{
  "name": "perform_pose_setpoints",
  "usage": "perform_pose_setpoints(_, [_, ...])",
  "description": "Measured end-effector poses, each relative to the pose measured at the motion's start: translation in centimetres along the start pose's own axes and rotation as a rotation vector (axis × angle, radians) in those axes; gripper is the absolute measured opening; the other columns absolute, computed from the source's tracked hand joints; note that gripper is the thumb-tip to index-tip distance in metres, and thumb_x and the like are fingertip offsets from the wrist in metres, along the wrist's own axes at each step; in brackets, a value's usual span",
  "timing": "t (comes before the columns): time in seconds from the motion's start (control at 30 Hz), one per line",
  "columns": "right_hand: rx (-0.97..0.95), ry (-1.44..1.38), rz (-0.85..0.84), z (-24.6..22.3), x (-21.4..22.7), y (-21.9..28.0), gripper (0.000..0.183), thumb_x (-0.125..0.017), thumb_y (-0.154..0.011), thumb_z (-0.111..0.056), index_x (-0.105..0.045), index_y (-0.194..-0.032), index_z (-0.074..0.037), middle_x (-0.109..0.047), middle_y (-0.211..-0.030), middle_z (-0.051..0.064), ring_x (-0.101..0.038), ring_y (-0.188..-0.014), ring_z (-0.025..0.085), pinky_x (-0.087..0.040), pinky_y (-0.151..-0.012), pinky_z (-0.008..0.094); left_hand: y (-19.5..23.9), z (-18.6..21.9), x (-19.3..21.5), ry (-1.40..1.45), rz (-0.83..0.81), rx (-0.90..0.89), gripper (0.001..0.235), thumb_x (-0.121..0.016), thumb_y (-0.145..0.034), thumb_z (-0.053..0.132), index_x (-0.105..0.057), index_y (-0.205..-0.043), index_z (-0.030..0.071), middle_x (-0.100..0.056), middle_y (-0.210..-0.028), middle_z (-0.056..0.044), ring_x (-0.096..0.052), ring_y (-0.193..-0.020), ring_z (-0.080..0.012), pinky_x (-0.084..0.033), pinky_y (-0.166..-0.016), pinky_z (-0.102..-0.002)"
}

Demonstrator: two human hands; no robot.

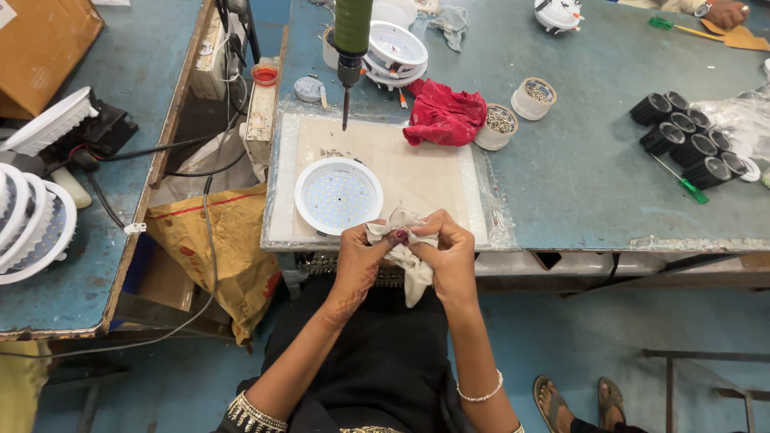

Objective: The person assembles LED light fixtures by placing small metal components into the circular housing and securing them with a green pneumatic screwdriver. The person handles multiple fixtures, stacking completed units and retrieving new ones from a nearby pile.

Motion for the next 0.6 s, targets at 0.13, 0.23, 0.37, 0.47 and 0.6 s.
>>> perform_pose_setpoints(0.13, [-0.162,-0.358,0.0,2.7,1.3,0.1,0.022,-0.07,-0.08,0.02,-0.071,-0.096,0.005,-0.065,-0.097,0.007,-0.069,-0.09,0.015,-0.059,-0.082,0.027,0.3,0.6,-0.6,0.01,-0.08,0.061,0.02,-0.07,-0.096,0.007,-0.071,-0.111,-0.006,-0.076,-0.092,-0.006,-0.072,-0.078,-0.0102,-0.061,-0.066,-0.028])
perform_pose_setpoints(0.23, [-0.259,-0.467,0.058,4.2,2.4,0.5,0.023,-0.071,-0.084,0.015,-0.071,-0.104,0.005,-0.069,-0.1,0.01,-0.07,-0.09,0.017,-0.06,-0.083,0.03,0.7,0.6,-0.6,0.01,-0.135,0.115,0.026,-0.068,-0.095,0.008,-0.07,-0.118,-0.003,-0.076,-0.098,-0.005,-0.073,-0.083,-0.0089,-0.064,-0.073,-0.028])
perform_pose_setpoints(0.37, [-0.338,-0.484,0.135,4.0,2.5,1.0,0.026,-0.073,-0.089,0.007,-0.069,-0.114,0.005,-0.072,-0.106,0.013,-0.071,-0.095,0.017,-0.061,-0.085,0.031,0.7,0.6,0.4,-0.046,-0.104,0.141,0.025,-0.067,-0.093,0.007,-0.07,-0.117,-0.001,-0.076,-0.099,-0.005,-0.073,-0.084,-0.008,-0.063,-0.071,-0.027])
perform_pose_setpoints(0.47, [-0.361,-0.541,0.076,2.3,0.0,1.7,0.035,-0.073,-0.091,0.0,-0.064,-0.125,0.006,-0.071,-0.111,0.014,-0.07,-0.099,0.019,-0.057,-0.088,0.031,0.2,2.4,1.4,-0.022,0.011,-0.045,0.017,-0.071,-0.095,0.002,-0.073,-0.11,-0.005,-0.076,-0.092,-0.009,-0.069,-0.076,-0.0098,-0.055,-0.065,-0.024])
perform_pose_setpoints(0.6, [-0.277,-0.337,0.014,0.1,-3.8,2.6,0.056,-0.07,-0.082,0.007,-0.055,-0.133,-0.009,-0.065,-0.126,0.0,-0.064,-0.116,0.009,-0.051,-0.101,0.025,0.7,3.3,2.1,-0.284,0.181,-0.126,0.008,-0.075,-0.096,0.002,-0.072,-0.1,-0.005,-0.071,-0.084,-0.005,-0.06,-0.074,-0.0067,-0.049,-0.063,-0.022])
Point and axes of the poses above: each hand's wrist, its own y-axis away from the middle knuckle, its own x-axis out of the back of the hand, z = x × y, the point moved 9 cm from there along -y, towards the middle knuckle
